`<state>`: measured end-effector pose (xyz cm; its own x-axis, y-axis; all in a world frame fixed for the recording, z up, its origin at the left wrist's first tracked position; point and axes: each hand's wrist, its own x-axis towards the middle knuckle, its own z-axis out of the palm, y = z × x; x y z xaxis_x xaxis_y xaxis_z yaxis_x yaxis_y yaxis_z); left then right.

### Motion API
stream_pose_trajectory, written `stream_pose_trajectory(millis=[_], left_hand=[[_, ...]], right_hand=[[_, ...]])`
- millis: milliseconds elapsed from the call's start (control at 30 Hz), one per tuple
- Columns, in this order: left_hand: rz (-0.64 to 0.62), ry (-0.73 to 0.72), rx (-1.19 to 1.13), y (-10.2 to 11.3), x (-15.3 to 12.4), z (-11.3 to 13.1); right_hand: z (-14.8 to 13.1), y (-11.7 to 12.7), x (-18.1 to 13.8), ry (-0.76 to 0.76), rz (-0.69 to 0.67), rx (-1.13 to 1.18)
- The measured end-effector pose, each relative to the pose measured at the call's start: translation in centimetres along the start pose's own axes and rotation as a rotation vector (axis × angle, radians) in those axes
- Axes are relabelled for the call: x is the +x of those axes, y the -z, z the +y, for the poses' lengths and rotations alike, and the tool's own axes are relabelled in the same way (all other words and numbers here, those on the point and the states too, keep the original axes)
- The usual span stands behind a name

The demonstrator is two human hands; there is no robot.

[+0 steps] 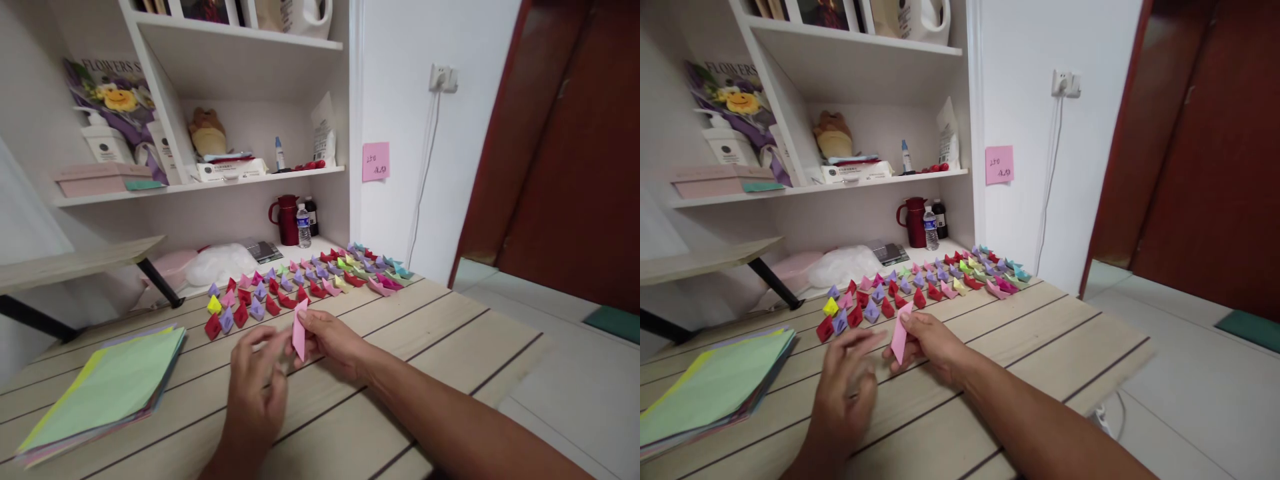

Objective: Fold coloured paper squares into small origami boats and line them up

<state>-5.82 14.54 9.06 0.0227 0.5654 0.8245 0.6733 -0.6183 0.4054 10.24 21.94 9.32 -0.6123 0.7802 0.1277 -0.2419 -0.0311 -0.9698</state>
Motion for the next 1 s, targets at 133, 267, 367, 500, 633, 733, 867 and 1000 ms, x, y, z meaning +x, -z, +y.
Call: stream_pose_trajectory(millis=[133, 267, 367, 500, 633, 733, 867, 1000], left_hand=[[0.152, 0.696, -0.415, 0.6, 0.5, -2.3], [0.06, 0.812, -0.511, 1.0, 0.7, -3.5], [-0.057, 0.825, -0.539, 0.7, 0.7, -2.9], [-0.222, 0.839, -0.552, -0.1, 0.8, -1.7], [-0.218, 0.855, -0.525, -0.2, 0.6, -1.4], [-0.187, 0.87, -0.514, -0.1, 0.5, -1.4], [-0.115, 0.899, -0.518, -0.1, 0.3, -1.5], [-0.064, 0.919, -0.55, -0.1, 0.1, -1.7]], right_hand=[[0.1, -0.1, -0.2, -0.036, -0.061, -0.186], [0.1, -0.3, -0.6, -0.008, -0.122, -0.416], [0.1, -0.2, -0.6, 0.064, -0.112, -0.563], [0.0, -0.2, -0.5, 0.122, -0.095, -0.673], [0.4, -0.2, -0.5, 0.128, -0.082, -0.67], [0.7, -0.2, -0.4, 0.095, -0.087, -0.586], [0.9, -0.4, -0.4, 0.019, -0.09, -0.443], [0.8, -0.3, -0.1, -0.05, -0.025, -0.339]])
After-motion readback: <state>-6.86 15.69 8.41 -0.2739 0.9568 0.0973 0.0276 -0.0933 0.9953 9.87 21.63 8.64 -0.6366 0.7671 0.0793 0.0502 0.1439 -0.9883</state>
